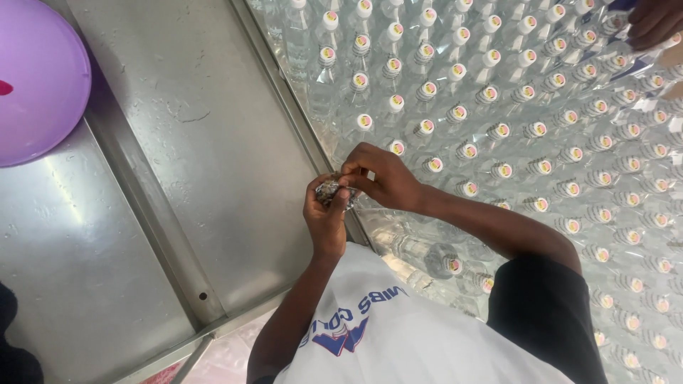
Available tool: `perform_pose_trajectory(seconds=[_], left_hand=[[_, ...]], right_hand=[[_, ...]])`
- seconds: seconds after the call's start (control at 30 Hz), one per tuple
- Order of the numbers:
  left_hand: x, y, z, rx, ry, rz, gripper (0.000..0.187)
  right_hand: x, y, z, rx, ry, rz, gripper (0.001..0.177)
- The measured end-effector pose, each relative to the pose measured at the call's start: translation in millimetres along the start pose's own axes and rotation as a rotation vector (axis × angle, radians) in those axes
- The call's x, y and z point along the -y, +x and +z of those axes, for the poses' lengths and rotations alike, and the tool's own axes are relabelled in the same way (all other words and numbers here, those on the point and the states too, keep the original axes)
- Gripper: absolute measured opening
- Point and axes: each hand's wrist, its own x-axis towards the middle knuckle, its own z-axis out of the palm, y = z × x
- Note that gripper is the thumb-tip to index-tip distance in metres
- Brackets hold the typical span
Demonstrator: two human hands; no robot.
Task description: Applying small circular labels or seals to the caps of plastic water bottles arranged in a grid.
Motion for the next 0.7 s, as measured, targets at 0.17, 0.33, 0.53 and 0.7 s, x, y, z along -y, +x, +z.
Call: perform_pose_trajectory(seconds=[0.17, 0.33, 0.53, 0.7], left_hand=[[6.4, 5.5, -4.1, -0.011, -0.018, 0.002, 0.049], [-13.5, 6.6, 7.6, -0.013, -0.089, -0.018, 0.044], [-11.7, 6.2, -9.7, -0.052, -0.093, -0.041, 0.044], [-12.0, 4.8, -15.6, -0.108, -0.088, -0.083, 0.043]], right_hand=[[10.0, 11.8, -15.9, -0.012, 0.000, 0.020, 0.006], [-12.4, 23.6, -63.6, -0.075, -0.011, 0.038, 0.006], [-69.1, 27.8, -135.1, -0.209, -0.667, 0.244, 0.021], [-92.3, 26.9, -131.8, -0.210, -0.863, 0.398, 0.024]])
